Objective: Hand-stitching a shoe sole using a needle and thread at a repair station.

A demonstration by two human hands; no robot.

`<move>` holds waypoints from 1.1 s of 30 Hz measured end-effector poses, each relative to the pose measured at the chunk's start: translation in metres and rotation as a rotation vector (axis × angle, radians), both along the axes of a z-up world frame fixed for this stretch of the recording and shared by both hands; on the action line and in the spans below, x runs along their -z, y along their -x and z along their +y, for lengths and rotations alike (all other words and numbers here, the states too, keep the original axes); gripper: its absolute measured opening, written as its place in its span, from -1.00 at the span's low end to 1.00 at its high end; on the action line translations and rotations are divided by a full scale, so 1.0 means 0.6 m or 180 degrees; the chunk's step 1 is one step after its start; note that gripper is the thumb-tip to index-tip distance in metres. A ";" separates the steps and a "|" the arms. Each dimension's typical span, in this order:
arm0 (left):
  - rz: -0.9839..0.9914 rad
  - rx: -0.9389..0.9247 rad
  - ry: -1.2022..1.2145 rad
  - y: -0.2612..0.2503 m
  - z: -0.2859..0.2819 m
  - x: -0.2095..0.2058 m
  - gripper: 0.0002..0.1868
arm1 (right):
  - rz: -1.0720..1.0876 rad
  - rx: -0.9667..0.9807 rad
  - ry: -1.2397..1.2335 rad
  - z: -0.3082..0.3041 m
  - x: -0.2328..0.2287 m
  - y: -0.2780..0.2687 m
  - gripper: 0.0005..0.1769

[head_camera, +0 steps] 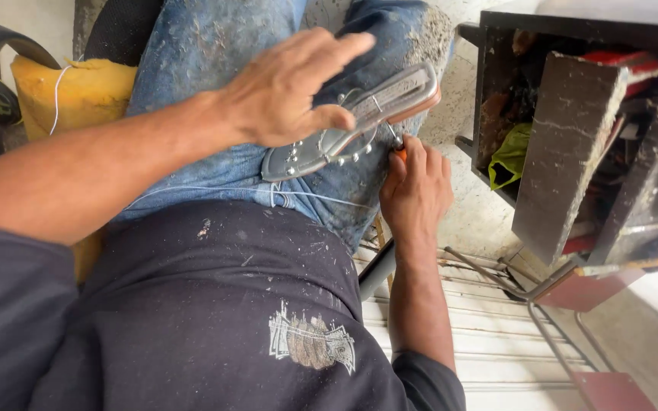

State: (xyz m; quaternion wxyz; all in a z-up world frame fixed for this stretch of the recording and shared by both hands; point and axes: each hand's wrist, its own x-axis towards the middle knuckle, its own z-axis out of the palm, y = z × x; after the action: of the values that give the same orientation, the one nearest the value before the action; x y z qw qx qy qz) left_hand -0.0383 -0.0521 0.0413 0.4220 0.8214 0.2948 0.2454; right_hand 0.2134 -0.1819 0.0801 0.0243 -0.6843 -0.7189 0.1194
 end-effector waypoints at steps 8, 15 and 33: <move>0.2103 -0.0021 -0.0751 0.187 -0.178 -0.090 -0.38 | 0.0737 -0.0044 -0.0537 -0.040 -0.023 0.000 -0.45; 0.3186 -0.0122 0.0859 0.247 -0.235 -0.155 -0.44 | 0.0502 -0.1206 -0.0330 -0.076 -0.043 0.050 -0.56; -0.0336 -0.0019 0.1062 0.061 -0.178 -0.277 0.04 | 0.2250 -0.0966 -0.0831 -0.015 -0.227 0.116 -0.95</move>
State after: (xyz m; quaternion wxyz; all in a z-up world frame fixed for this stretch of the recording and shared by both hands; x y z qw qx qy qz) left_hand -0.0746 -0.1591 0.2076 0.5667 0.7251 0.3113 0.2372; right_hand 0.1438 -0.1908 0.2163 0.3388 -0.4784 -0.7682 0.2573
